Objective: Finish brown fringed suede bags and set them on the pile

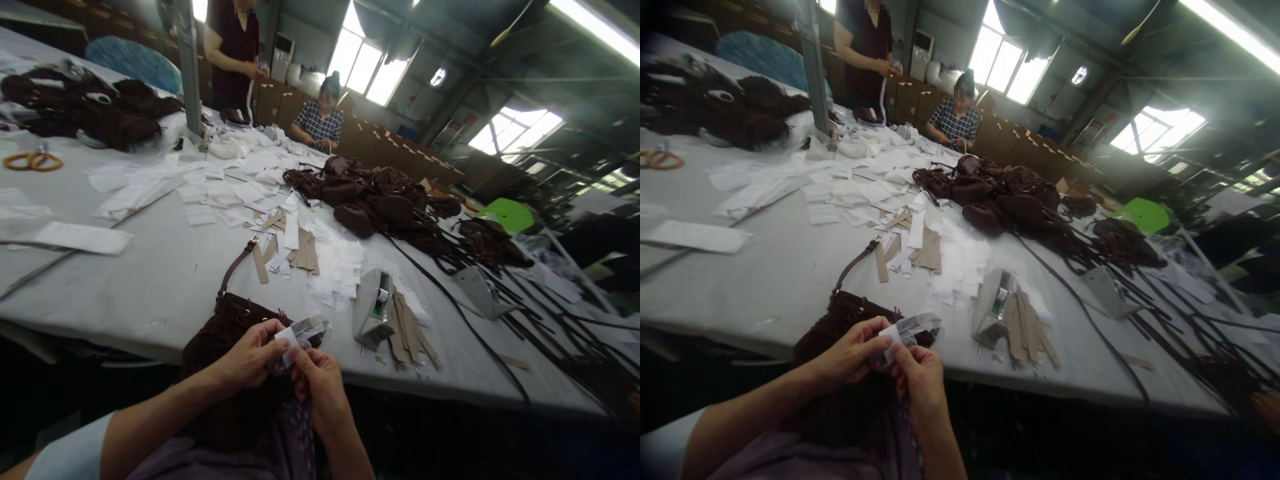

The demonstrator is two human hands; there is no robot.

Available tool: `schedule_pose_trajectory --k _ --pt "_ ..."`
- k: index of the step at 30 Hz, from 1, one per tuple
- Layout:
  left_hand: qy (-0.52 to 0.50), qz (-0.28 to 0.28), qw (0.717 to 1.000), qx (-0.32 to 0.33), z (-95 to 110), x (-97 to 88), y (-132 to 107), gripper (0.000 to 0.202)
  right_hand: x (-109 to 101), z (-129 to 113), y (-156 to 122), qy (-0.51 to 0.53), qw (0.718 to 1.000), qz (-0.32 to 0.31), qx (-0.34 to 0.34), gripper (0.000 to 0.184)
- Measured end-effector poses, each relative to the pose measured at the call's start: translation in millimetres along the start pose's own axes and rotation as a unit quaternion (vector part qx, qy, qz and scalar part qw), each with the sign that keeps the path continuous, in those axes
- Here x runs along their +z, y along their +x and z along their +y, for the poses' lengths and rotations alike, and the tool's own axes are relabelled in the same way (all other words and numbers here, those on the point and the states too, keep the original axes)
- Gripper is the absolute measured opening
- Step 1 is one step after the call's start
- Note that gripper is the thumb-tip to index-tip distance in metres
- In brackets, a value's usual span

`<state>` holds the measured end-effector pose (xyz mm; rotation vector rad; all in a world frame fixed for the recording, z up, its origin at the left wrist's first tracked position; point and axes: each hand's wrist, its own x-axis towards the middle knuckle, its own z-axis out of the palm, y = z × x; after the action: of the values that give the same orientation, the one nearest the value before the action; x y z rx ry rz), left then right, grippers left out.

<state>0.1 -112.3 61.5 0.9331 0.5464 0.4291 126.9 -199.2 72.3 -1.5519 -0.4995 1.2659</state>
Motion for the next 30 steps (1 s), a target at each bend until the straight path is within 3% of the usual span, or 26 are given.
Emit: schedule_pose_trajectory --k 3,5,7,10,11,13,16,18,20,21,23,25,27,30 --pt "-0.019 0.025 0.999 0.023 -1.0 2.7 0.2 0.032 -0.3 -1.5 -2.1 -0.082 0.993 0.006 -0.080 0.041" --pt "-0.043 0.043 0.998 0.016 -2.7 6.1 0.1 0.032 -0.6 -4.5 -3.9 -0.196 0.959 0.030 -0.204 0.038" --pt "-0.065 0.051 0.996 -0.017 -5.1 9.3 0.8 0.033 0.3 -6.4 -4.4 -0.315 0.877 0.068 -0.355 0.033" --pt "-0.099 0.066 0.991 -0.058 -6.9 11.5 4.8 0.034 4.4 -5.4 -4.9 -0.437 0.719 0.109 -0.530 0.020" --pt "-0.114 0.074 0.989 -0.062 -6.2 11.2 6.7 0.034 5.6 -4.3 -6.4 -0.459 0.682 0.103 -0.560 0.016" --pt "-0.140 0.088 0.984 -0.060 -1.7 9.2 10.4 0.034 3.9 -1.2 -12.3 -0.478 0.647 0.071 -0.590 0.010" --pt "-0.145 0.082 0.985 -0.050 9.0 4.2 13.4 0.033 -20.3 8.6 -25.8 -0.472 0.637 0.084 -0.604 0.012" --pt "-0.134 0.068 0.988 -0.046 14.1 1.1 13.8 0.032 -54.2 21.1 -33.2 -0.476 0.652 0.188 -0.560 0.014" --pt "-0.125 0.051 0.990 -0.050 14.8 -1.6 13.7 0.032 -96.6 38.7 -37.8 -0.507 0.677 0.317 -0.429 0.016" --pt "-0.122 0.044 0.990 -0.054 13.5 -2.8 13.7 0.032 -118.1 48.3 -39.6 -0.539 0.696 0.339 -0.332 0.019" --pt "-0.111 0.034 0.991 -0.061 8.8 -5.5 13.6 0.032 -156.0 65.4 -43.0 -0.589 0.718 0.322 -0.186 0.025" --pt "-0.099 0.034 0.992 -0.069 3.2 -8.7 13.8 0.032 -183.5 74.0 -45.1 -0.617 0.707 0.333 -0.085 0.039" --pt "-0.088 0.035 0.993 -0.075 -1.4 -12.1 14.0 0.033 -200.6 69.2 -42.7 -0.611 0.701 0.364 -0.062 0.043" --pt "-0.082 0.033 0.992 -0.086 -5.6 -15.5 13.2 0.033 -212.3 37.7 -27.3 -0.519 0.731 0.419 -0.146 0.034"
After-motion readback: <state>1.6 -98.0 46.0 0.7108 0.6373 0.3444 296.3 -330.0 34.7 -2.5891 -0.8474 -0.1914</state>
